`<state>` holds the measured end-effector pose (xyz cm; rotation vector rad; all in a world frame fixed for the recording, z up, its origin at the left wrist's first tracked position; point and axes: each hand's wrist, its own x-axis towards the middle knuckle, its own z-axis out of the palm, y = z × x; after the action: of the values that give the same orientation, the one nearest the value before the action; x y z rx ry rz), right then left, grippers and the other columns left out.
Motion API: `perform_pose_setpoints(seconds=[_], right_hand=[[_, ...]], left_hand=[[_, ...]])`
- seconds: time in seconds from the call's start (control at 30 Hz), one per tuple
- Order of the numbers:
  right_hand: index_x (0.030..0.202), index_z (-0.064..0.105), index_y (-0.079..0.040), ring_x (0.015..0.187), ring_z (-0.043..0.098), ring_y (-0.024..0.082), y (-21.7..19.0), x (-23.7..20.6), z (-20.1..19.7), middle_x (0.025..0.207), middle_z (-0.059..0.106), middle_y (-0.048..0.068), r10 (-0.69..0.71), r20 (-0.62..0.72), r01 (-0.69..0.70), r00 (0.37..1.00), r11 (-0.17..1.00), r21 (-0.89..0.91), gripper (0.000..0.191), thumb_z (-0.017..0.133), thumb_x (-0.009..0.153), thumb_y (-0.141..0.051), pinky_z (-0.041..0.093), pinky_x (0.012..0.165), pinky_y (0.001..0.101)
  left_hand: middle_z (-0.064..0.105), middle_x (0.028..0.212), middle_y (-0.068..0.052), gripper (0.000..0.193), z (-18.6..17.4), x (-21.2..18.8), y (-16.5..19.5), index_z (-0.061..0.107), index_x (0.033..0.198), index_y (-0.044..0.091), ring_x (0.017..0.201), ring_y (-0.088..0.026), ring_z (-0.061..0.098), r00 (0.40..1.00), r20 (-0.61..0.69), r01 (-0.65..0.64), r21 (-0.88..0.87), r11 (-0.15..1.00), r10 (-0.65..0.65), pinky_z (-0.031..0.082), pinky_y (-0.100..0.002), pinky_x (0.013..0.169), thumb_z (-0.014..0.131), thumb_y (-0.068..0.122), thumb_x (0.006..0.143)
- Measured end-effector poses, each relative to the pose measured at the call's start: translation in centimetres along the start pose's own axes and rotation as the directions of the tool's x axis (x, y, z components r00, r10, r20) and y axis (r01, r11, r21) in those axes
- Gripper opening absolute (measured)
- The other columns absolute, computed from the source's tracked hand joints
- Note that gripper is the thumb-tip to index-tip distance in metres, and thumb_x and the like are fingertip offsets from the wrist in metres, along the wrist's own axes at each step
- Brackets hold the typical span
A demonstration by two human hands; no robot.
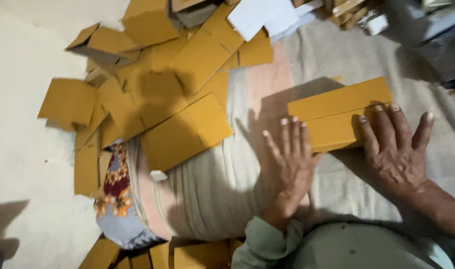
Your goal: The person sits on a bed and folds flat yellow cardboard boxes one at a time, pressing the side flaps and bottom panels together by hand to shape each box, then sets the folded box aside and picks up the next flat blank.
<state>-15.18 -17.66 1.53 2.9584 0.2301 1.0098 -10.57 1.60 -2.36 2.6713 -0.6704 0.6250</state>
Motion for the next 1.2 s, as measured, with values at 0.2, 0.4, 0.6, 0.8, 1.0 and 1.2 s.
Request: perform_pose_setpoints(seconds=[0.2, 0.4, 0.6, 0.8, 1.0, 1.2], right_hand=[[0.138, 0.066, -0.013, 0.138, 0.057, 0.029, -2.2, 1.8, 0.5, 0.143, 0.066, 0.012, -0.16, 0.08, 0.171, 0.984, 0.971, -0.167, 0.077, 0.077, 0.078, -0.059, 0.019, 0.124, 0.0576], [0.133, 0.066, -0.007, 0.135, 0.056, 0.037, 0.4, 1.0, -1.0, 0.136, 0.065, 0.021, -0.039, -0.003, 0.039, 0.999, 0.999, -0.034, 0.075, 0.08, 0.082, -0.06, 0.021, 0.122, 0.0615], [0.144, 0.057, -0.002, 0.143, 0.05, 0.037, -1.9, 1.3, -0.3, 0.148, 0.057, 0.019, -0.03, 0.214, 0.044, 0.976, 0.997, -0.061, 0.089, 0.076, 0.074, -0.053, 0.025, 0.12, 0.0633], [0.137, 0.059, 0.005, 0.138, 0.053, 0.037, -1.3, 1.3, 0.1, 0.142, 0.059, 0.023, -0.067, 0.063, 0.053, 0.996, 0.977, 0.206, 0.076, 0.072, 0.08, -0.045, 0.035, 0.118, 0.0513], [0.111, 0.066, -0.005, 0.126, 0.06, 0.032, 1.6, 3.6, -0.6, 0.124, 0.068, 0.013, -0.073, 0.099, 0.046, 0.992, 0.966, 0.253, 0.029, 0.071, 0.095, -0.029, 0.047, 0.111, 0.0428], [0.094, 0.071, -0.005, 0.085, 0.068, 0.033, -0.5, 13.3, 3.8, 0.09, 0.07, 0.012, -0.239, 0.04, 0.22, 0.97, 0.936, 0.274, 0.025, 0.063, 0.079, -0.022, 0.054, 0.085, 0.0428]], left_hand=[[0.044, 0.166, -0.02, 0.068, 4.2, -0.2, 2.2, 0.037, 0.159, 0.004, 0.159, -0.035, 0.035, 0.993, -0.088, -0.061, 0.193, 0.979, 0.08, 0.01, -0.07, 0.134, 0.075, 0.009, 0.103], [0.046, 0.161, -0.02, 0.079, 1.9, -0.6, -2.5, 0.041, 0.154, 0.005, 0.154, -0.037, 0.038, 0.993, -0.007, -0.109, 0.312, 0.944, 0.117, 0.011, -0.074, 0.126, 0.077, 0.006, 0.084], [0.046, 0.16, -0.014, 0.071, 1.1, -0.4, 0.4, 0.046, 0.152, 0.002, 0.155, -0.034, 0.038, 0.998, -0.013, -0.057, 0.212, 0.976, 0.061, 0.012, -0.072, 0.127, 0.069, 0.009, 0.085], [0.053, 0.158, -0.01, 0.055, -0.6, 1.0, 1.3, 0.054, 0.149, 0.005, 0.154, -0.026, 0.043, 0.993, -0.089, -0.059, 0.223, 0.973, 0.081, 0.018, -0.061, 0.134, 0.066, 0.015, 0.096], [0.066, 0.122, -0.015, 0.027, -3.4, 3.2, -0.2, 0.066, 0.116, 0.001, 0.124, -0.033, 0.061, 0.999, -0.004, -0.039, -0.1, 0.994, 0.039, 0.039, -0.055, 0.124, 0.066, 0.026, 0.103], [0.07, 0.112, -0.019, 0.022, 1.1, 11.2, -1.2, 0.07, 0.104, 0.002, 0.11, -0.039, 0.064, 0.998, 0.037, 0.042, -0.003, 0.999, -0.041, 0.049, -0.049, 0.095, 0.061, 0.01, 0.086]])
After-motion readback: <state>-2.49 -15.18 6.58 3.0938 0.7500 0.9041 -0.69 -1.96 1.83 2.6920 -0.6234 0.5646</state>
